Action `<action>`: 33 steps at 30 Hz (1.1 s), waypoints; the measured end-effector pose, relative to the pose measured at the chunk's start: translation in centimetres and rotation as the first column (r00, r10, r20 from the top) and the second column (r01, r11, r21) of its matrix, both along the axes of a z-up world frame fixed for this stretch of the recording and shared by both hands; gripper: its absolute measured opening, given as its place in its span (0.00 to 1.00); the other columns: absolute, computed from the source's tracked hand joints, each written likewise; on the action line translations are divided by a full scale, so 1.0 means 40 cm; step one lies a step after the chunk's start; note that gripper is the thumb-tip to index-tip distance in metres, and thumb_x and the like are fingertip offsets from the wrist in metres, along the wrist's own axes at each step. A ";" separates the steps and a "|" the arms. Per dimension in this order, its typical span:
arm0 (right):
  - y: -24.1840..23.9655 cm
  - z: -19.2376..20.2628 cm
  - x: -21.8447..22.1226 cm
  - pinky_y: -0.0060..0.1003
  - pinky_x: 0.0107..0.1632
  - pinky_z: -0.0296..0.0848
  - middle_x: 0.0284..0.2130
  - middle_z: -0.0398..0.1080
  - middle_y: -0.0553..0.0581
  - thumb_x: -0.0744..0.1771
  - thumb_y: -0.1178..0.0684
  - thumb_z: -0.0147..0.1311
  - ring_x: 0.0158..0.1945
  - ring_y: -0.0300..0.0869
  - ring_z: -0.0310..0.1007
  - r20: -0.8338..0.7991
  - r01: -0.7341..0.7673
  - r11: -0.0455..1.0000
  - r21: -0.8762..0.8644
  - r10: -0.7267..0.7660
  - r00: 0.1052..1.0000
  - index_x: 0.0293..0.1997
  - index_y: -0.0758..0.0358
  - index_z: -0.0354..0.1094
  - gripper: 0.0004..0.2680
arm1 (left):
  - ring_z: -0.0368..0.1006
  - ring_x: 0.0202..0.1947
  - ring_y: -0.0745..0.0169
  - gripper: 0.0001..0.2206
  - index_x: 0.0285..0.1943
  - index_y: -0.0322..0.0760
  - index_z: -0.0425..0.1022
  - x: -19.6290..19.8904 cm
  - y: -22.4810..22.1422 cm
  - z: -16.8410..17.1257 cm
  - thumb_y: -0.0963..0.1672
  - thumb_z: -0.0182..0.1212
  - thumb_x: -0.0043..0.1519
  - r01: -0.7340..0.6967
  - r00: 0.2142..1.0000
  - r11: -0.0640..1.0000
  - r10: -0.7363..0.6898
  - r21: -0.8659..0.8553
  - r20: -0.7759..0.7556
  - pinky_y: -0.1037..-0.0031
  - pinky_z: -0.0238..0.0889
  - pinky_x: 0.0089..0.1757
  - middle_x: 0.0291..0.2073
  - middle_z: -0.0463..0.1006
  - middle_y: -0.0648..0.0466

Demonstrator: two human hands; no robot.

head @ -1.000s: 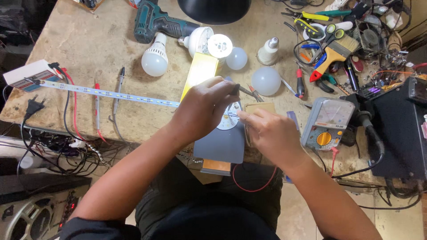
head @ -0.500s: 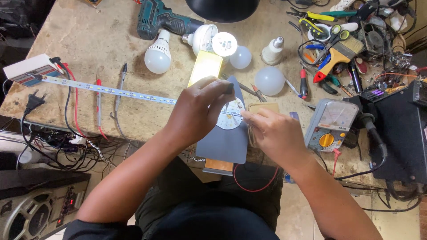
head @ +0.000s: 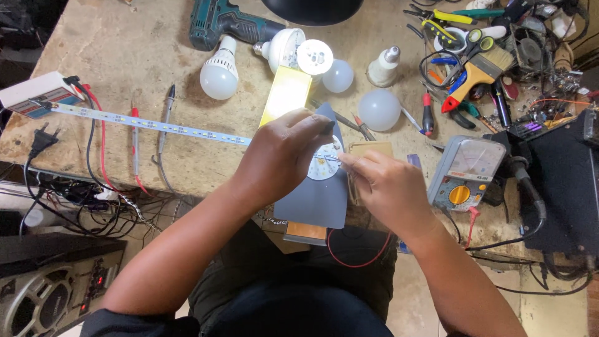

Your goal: Measuring and aligning LED strips with a circular LED board on a repair bench.

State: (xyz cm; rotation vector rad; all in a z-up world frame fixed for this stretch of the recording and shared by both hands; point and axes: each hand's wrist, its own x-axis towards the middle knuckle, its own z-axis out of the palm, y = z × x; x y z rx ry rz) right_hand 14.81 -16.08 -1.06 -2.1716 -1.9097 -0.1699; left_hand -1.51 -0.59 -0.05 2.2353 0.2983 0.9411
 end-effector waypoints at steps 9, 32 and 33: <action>-0.004 -0.010 0.006 0.45 0.30 0.77 0.25 0.70 0.50 0.70 0.49 0.52 0.29 0.50 0.77 -0.027 -0.011 0.999 0.040 0.012 1.000 0.52 0.44 0.76 0.08 | 0.83 0.33 0.42 0.09 0.48 0.32 0.80 0.006 -0.006 0.002 0.33 0.61 0.64 -0.012 0.999 0.999 0.014 0.052 -0.029 0.57 0.79 0.39 0.35 0.80 0.39; -0.160 0.025 0.064 0.56 0.56 0.73 0.54 0.67 0.69 0.57 0.47 0.76 0.55 0.62 0.73 -0.601 0.312 0.934 -0.177 -0.353 0.717 0.38 0.72 0.67 0.20 | 0.82 0.32 0.40 0.09 0.47 0.35 0.81 0.015 0.000 0.011 0.34 0.59 0.65 -0.022 0.999 1.000 0.022 -0.005 -0.035 0.57 0.79 0.37 0.33 0.80 0.39; -0.160 0.006 0.057 0.56 0.56 0.73 0.54 0.67 0.69 0.57 0.47 0.76 0.55 0.62 0.73 -0.600 0.313 0.933 -0.177 -0.354 0.717 0.38 0.72 0.67 0.20 | 0.82 0.32 0.40 0.09 0.47 0.35 0.81 0.015 -0.002 0.010 0.34 0.59 0.65 -0.021 0.999 1.000 0.021 -0.006 -0.034 0.57 0.79 0.37 0.33 0.80 0.39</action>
